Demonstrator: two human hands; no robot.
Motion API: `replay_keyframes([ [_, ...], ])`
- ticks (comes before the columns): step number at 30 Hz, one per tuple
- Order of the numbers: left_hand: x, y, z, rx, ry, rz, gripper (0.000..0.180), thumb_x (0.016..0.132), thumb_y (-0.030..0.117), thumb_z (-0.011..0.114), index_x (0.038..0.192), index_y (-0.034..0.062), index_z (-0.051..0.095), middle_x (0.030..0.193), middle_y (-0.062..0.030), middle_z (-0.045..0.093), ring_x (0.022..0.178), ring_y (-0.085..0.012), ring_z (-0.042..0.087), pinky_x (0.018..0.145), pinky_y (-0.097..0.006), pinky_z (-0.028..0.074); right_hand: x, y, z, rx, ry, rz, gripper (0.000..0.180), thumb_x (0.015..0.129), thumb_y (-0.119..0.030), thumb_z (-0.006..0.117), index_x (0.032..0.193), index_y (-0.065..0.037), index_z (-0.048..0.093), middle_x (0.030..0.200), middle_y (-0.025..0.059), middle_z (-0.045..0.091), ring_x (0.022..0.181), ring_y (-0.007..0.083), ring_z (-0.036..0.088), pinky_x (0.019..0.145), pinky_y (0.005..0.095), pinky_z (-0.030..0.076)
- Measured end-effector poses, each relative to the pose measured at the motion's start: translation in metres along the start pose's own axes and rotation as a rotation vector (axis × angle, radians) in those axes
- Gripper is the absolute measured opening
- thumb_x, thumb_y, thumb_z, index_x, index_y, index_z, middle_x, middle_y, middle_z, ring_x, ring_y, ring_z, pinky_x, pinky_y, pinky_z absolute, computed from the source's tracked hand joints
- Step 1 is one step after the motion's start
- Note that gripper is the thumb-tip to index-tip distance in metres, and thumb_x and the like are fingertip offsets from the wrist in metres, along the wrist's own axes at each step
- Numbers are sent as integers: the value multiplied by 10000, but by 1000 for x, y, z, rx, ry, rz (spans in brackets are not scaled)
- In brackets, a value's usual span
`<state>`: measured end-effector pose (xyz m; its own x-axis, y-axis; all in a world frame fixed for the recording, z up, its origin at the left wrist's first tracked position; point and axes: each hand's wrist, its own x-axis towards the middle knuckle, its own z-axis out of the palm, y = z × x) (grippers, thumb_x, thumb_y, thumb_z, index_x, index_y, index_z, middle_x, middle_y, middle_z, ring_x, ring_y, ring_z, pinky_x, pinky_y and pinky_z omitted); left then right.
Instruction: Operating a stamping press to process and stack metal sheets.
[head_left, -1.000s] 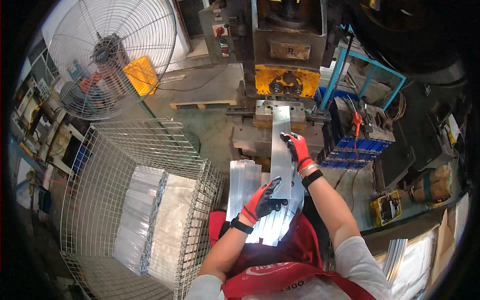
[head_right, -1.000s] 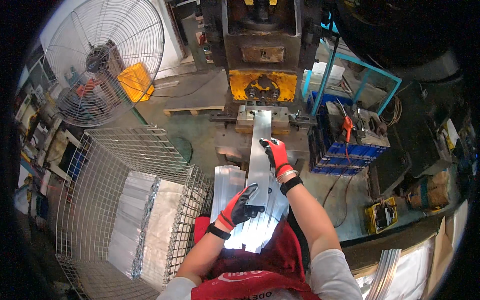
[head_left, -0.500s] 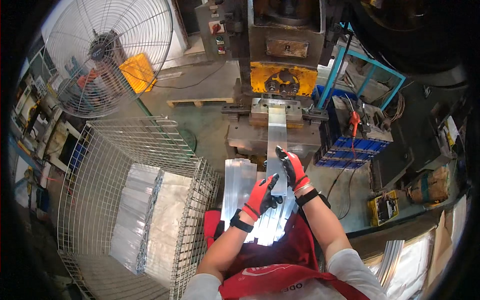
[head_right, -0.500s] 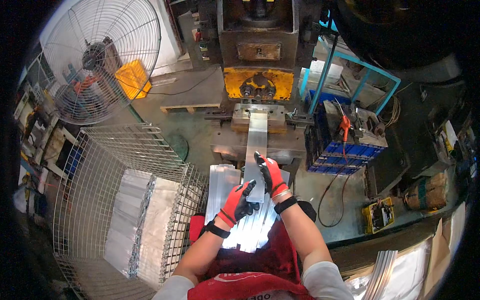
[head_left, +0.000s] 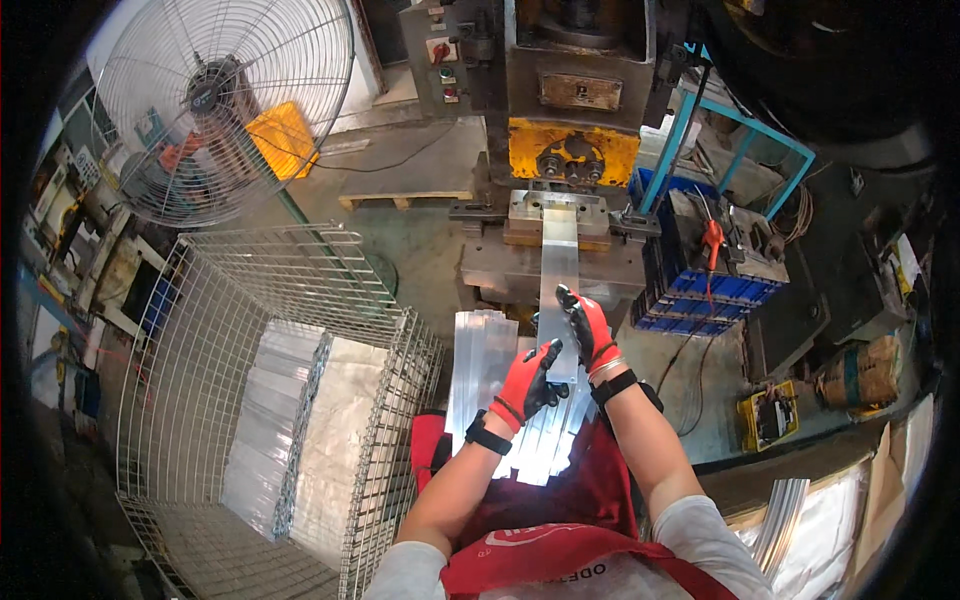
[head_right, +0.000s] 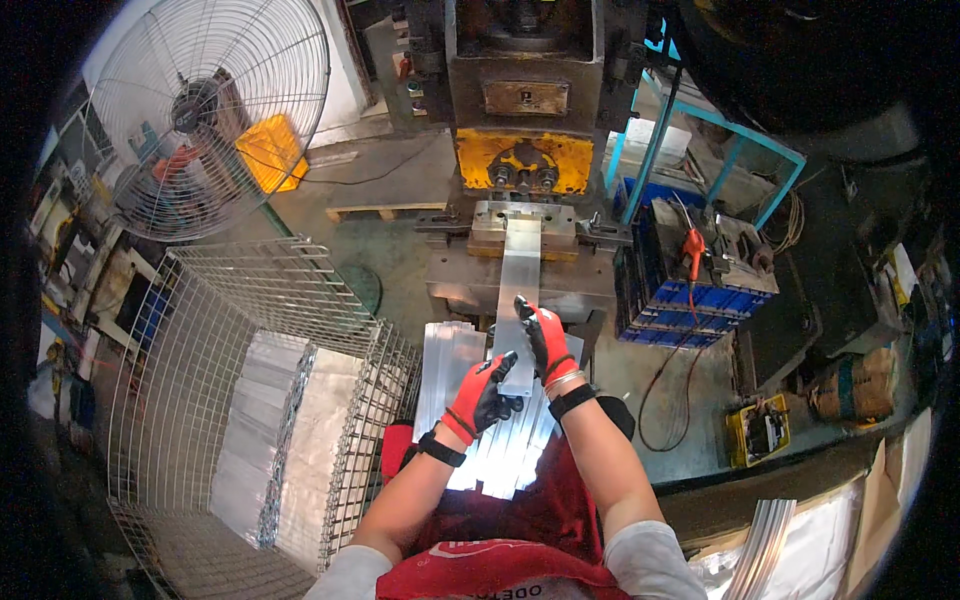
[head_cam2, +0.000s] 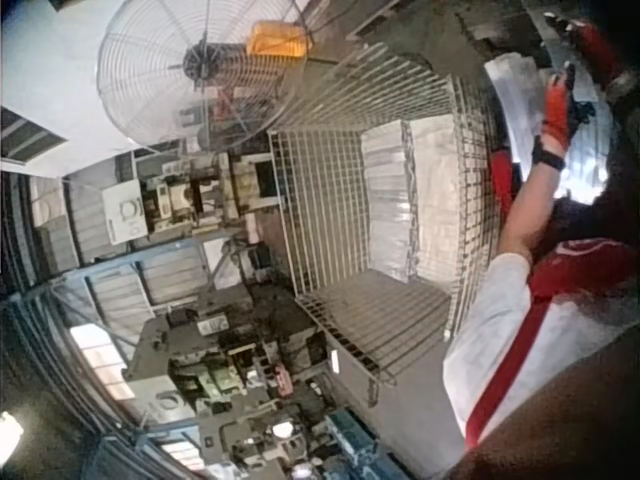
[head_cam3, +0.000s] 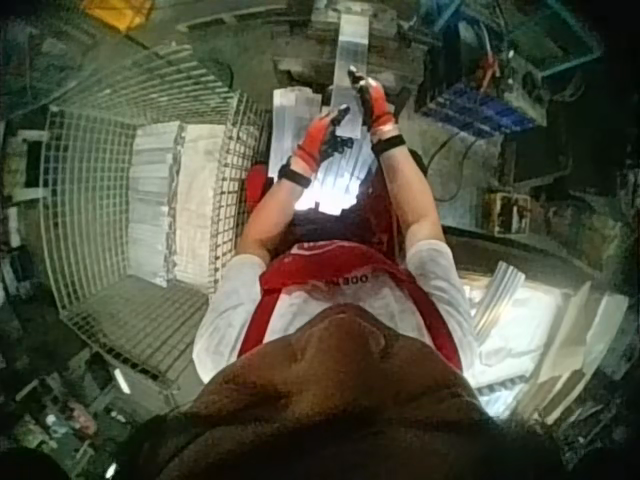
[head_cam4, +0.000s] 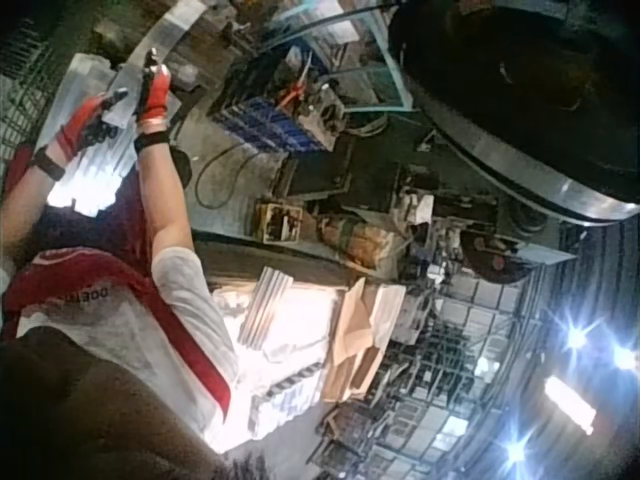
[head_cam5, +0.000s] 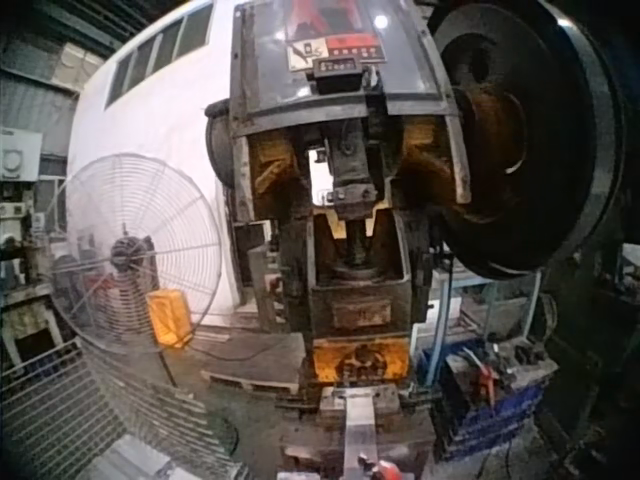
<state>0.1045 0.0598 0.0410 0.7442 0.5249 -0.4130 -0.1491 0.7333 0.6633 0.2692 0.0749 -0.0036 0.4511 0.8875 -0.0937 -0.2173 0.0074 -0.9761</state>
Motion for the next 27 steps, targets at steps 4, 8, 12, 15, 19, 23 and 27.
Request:
replay_keyframes([
  [4, 1, 0, -2, 23, -51, 9, 249, 852, 350, 531, 946, 122, 498, 695, -44, 569, 487, -198, 598, 304, -213, 388, 4, 9, -1, 26, 1, -10, 248, 856, -263, 550, 885, -25, 616, 815, -60, 546, 725, 41, 452, 654, 215, 371],
  [8, -3, 2, 0, 13, -1, 9, 269, 846, 358, 541, 935, 107, 507, 680, -47, 558, 477, -198, 587, 311, -224, 389, -2, 1, 6, -15, 12, -31, 295, 827, -340, 573, 739, -59, 558, 696, -65, 438, 649, 53, 367, 582, 237, 302],
  [12, 6, -6, -12, 18, -25, 7, 343, 819, 380, 582, 995, 99, 497, 675, -59, 530, 464, -215, 571, 324, -256, 391, -3, -8, 2, -173, 4, 113, 290, 869, -249, 520, 971, 8, 608, 923, -15, 592, 846, 66, 514, 779, 236, 402],
  [15, 2, -2, -3, 29, -31, 12, 274, 842, 349, 552, 947, 100, 508, 681, -53, 558, 475, -200, 587, 310, -232, 389, 1, 1, -3, -72, 23, 67, 298, 870, -246, 516, 996, 9, 603, 952, 1, 599, 881, 79, 525, 810, 241, 400],
  [19, 1, -3, -4, 29, 23, 24, 249, 851, 336, 540, 928, 100, 511, 686, -51, 570, 477, -194, 592, 300, -221, 386, -6, -1, 6, -13, 13, -73, 321, 868, -241, 518, 1043, 20, 586, 978, 30, 605, 916, 101, 535, 838, 248, 394],
  [23, 6, -6, -9, 38, 27, 19, 276, 845, 353, 547, 956, 103, 512, 687, -50, 560, 470, -203, 586, 307, -236, 385, -1, 4, 2, 10, -18, -33, 351, 867, -237, 518, 1090, 32, 556, 1041, 54, 592, 968, 123, 531, 875, 260, 382],
  [27, 4, 0, -7, 63, -34, 23, 275, 851, 364, 534, 936, 103, 518, 678, -48, 563, 472, -191, 585, 312, -233, 381, 7, 8, -2, -42, -29, 18, 374, 868, -244, 511, 1110, 40, 538, 1093, 66, 572, 1008, 140, 522, 907, 270, 368],
])
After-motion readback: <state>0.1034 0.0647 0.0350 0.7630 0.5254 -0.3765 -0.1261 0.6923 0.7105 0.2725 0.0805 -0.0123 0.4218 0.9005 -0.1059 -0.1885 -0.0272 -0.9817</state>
